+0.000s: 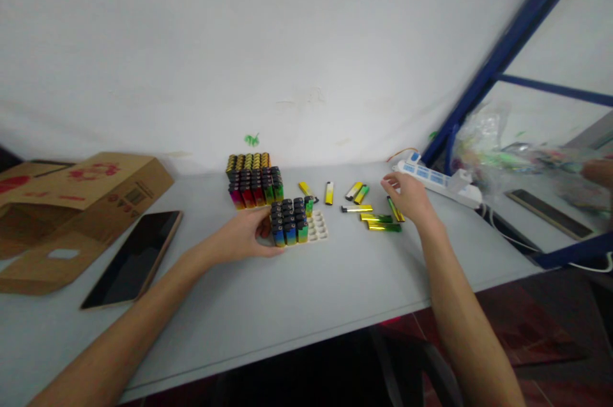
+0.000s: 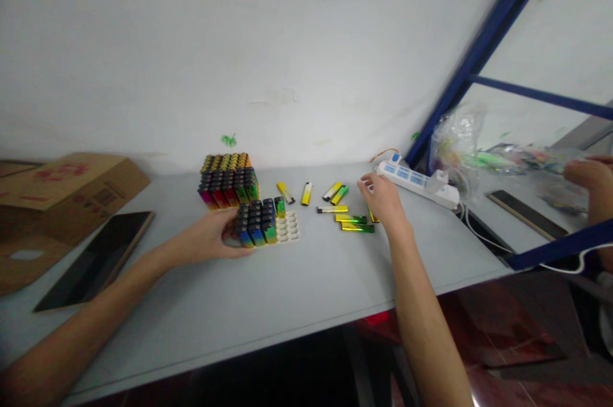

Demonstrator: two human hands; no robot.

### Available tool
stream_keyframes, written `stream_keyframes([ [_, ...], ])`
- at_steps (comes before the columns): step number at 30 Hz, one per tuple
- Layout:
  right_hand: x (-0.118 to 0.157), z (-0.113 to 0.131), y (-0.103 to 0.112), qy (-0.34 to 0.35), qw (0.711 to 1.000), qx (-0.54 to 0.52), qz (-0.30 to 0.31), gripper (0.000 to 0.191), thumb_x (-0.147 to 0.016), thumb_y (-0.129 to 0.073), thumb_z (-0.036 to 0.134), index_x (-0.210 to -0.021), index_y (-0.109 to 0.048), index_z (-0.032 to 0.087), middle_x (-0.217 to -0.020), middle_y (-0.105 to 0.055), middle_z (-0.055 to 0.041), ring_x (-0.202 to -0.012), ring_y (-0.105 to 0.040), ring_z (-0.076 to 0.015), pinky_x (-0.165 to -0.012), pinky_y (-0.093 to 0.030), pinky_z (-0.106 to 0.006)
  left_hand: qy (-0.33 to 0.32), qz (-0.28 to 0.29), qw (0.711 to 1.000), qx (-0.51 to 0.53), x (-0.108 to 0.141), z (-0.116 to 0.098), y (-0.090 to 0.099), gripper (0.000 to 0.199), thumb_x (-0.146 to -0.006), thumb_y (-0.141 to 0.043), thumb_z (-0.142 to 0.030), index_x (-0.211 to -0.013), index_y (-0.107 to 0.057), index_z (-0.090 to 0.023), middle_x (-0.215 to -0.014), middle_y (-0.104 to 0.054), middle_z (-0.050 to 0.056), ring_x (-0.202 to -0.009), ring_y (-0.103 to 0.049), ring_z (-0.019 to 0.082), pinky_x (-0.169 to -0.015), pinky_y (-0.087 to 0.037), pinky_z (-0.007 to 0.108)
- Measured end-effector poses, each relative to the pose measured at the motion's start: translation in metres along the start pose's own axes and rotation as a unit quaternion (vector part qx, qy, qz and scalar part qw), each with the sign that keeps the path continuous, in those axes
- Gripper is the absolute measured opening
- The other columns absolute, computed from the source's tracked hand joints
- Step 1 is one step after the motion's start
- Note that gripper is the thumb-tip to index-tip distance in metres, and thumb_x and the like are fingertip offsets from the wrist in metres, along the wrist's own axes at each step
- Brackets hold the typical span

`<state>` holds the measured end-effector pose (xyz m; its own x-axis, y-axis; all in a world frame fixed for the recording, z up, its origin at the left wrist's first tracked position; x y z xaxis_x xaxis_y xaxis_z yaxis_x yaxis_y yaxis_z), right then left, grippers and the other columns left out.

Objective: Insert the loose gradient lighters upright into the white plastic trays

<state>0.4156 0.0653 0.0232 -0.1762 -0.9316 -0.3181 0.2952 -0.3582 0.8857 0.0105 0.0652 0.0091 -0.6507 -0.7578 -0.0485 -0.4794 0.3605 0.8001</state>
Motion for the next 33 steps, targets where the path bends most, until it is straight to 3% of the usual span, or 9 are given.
stream_keyframes([
  [5, 0.000, -0.017, -0.010, -0.001, 0.996, 0.031, 0.088, 0.025, -0.104, -0.068, 0.031, -0.120, -0.081, 0.016, -0.111, -0.083, -0.0150, -0.101, -0.078, -0.0284, -0.095, -0.057, -0.039, -0.010, 0.000, 1.000, 0.010, 0.001, 0.000, -0.001, 0.047, -0.076, -0.085, -0.059, -0.091, -0.059, -0.023, -0.083, -0.066, 0.002, -0.076, -0.062, 0.022, -0.065, -0.048, 0.032],
  [11, 0.002, 0.011, -0.027, -0.012, 0.997, 0.052, 0.047, 0.052, -0.100, -0.072, 0.060, -0.130, -0.080, 0.018, -0.140, -0.069, -0.0221, -0.134, -0.062, -0.0389, -0.112, -0.050, -0.051, 0.004, 0.003, 1.000, 0.014, 0.000, 0.001, -0.001, 0.046, -0.073, -0.086, -0.058, -0.089, -0.059, -0.024, -0.083, -0.068, 0.003, -0.075, -0.063, 0.024, -0.065, -0.049, 0.034],
  [14, 0.003, 0.024, -0.040, -0.012, 0.997, 0.028, 0.068, 0.059, -0.097, -0.074, 0.065, -0.133, -0.077, 0.018, -0.139, -0.069, -0.0218, -0.131, -0.062, -0.0388, -0.114, -0.049, -0.052, 0.001, 0.005, 1.000, 0.013, -0.001, 0.000, -0.001, 0.048, -0.073, -0.086, -0.059, -0.090, -0.059, -0.024, -0.083, -0.067, 0.004, -0.075, -0.063, 0.024, -0.064, -0.048, 0.033],
  [17, 0.002, 0.031, -0.045, -0.004, 0.998, 0.003, 0.069, 0.052, -0.097, -0.075, 0.058, -0.127, -0.076, 0.015, -0.135, -0.071, -0.0227, -0.128, -0.066, -0.0369, -0.113, -0.049, -0.051, -0.002, 0.013, 1.000, 0.013, 0.000, -0.001, -0.001, 0.049, -0.077, -0.083, -0.061, -0.094, -0.060, -0.022, -0.084, -0.066, 0.003, -0.077, -0.063, 0.023, -0.065, -0.048, 0.032],
  [25, 0.005, 0.033, -0.029, -0.026, 0.992, -0.121, 0.037, 0.053, -0.089, -0.081, 0.051, -0.128, -0.062, 0.021, -0.110, -0.083, -0.0116, -0.106, -0.077, -0.0341, -0.106, -0.051, -0.056, -0.004, 0.000, 1.000, 0.000, 0.001, -0.005, 0.002, 0.047, -0.075, -0.084, -0.058, -0.094, -0.061, -0.022, -0.085, -0.069, 0.002, -0.075, -0.065, 0.023, -0.067, -0.050, 0.032],
  [29, 0.008, 0.050, -0.020, 0.031, 0.953, -0.302, 0.003, 0.057, -0.087, -0.078, 0.047, -0.135, -0.056, 0.024, -0.100, -0.080, -0.0055, -0.099, -0.079, -0.0295, -0.102, -0.057, -0.051, 0.002, 0.002, 1.000, -0.003, 0.001, -0.006, 0.001, 0.047, -0.075, -0.083, -0.059, -0.093, -0.062, -0.021, -0.086, -0.070, 0.003, -0.077, -0.067, 0.024, -0.069, -0.052, 0.033],
  [33, 0.014, 0.066, -0.025, 0.004, 0.887, -0.461, 0.037, 0.063, -0.081, -0.085, 0.057, -0.131, -0.060, 0.026, -0.101, -0.071, -0.0014, -0.095, -0.077, -0.0255, -0.095, -0.063, -0.047, 0.000, 0.002, 1.000, 0.003, 0.002, -0.008, 0.001, 0.049, -0.076, -0.083, -0.058, -0.101, -0.064, -0.021, -0.089, -0.071, 0.003, -0.078, -0.066, 0.024, -0.070, -0.051, 0.033],
])
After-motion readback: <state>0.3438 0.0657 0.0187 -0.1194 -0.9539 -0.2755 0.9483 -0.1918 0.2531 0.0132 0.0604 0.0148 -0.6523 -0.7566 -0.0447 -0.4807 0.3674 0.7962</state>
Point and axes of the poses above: each hand's wrist, its own x-axis away from the middle knuckle, its own y-axis out of the back of the hand, z = x × y, the point moved 7 cm from there along -x, towards the middle knuckle
